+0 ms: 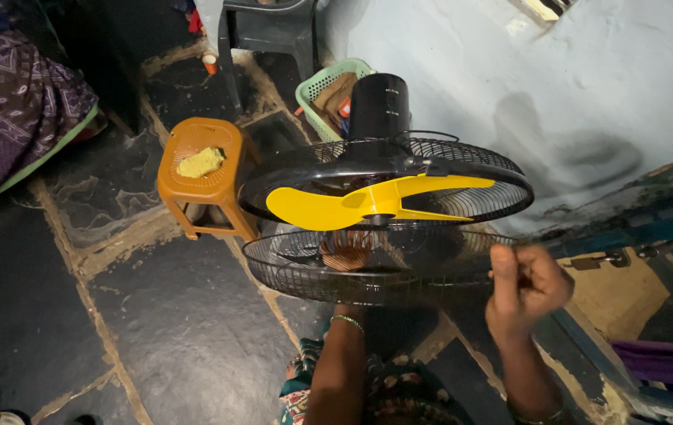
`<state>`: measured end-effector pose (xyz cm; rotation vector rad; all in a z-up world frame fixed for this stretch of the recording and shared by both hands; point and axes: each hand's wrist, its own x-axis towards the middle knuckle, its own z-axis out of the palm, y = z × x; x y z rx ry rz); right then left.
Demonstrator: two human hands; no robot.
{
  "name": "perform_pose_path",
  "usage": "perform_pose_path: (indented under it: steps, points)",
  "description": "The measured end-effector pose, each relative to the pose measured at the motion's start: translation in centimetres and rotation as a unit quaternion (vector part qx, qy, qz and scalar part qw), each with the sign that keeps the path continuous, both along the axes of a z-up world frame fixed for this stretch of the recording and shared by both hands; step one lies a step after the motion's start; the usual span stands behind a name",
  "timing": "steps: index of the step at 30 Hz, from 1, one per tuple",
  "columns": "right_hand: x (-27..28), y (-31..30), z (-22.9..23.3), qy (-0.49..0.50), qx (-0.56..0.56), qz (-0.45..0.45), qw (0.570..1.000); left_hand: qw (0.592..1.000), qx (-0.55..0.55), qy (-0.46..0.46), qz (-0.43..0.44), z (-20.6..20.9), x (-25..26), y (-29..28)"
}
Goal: The person assembles a standing electric fan by attaching the front and rear wire cages to the motor housing and securing them with a screw. They use a screwdriver to tighten the fastener and adjust the fan head orientation.
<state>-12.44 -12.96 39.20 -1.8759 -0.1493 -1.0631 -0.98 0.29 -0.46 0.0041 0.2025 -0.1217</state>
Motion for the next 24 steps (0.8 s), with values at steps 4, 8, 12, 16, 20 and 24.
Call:
perform_pose_path:
  steps: [4,8,12,16,20,24]
  points:
    - [0.5,0.6,0.9,0.028,0.027,0.023,0.999,1.000,0.011,-0.004,0.019,0.1,0.9,-0.1]
    - [1.3,1.0,1.2,0.034,0.039,0.029,0.998,0.999,0.029,-0.015,0.031,0.6,1.4,-0.2]
    - [2.1,0.8,1.1,0.024,0.022,0.013,0.999,0.997,0.049,-0.036,0.042,1.3,2.2,0.2]
    - [2.9,0.5,0.8,0.012,0.019,0.012,1.000,0.990,0.098,-0.077,0.064,1.6,2.7,1.0]
    - [3.5,0.2,0.9,0.022,0.040,0.016,0.999,0.862,0.422,-0.197,0.202,1.6,3.0,1.0]
    - [4.7,-0.1,1.6,-0.005,-0.062,-0.018,0.998,0.029,0.909,-0.137,0.393,1.5,4.2,1.4]
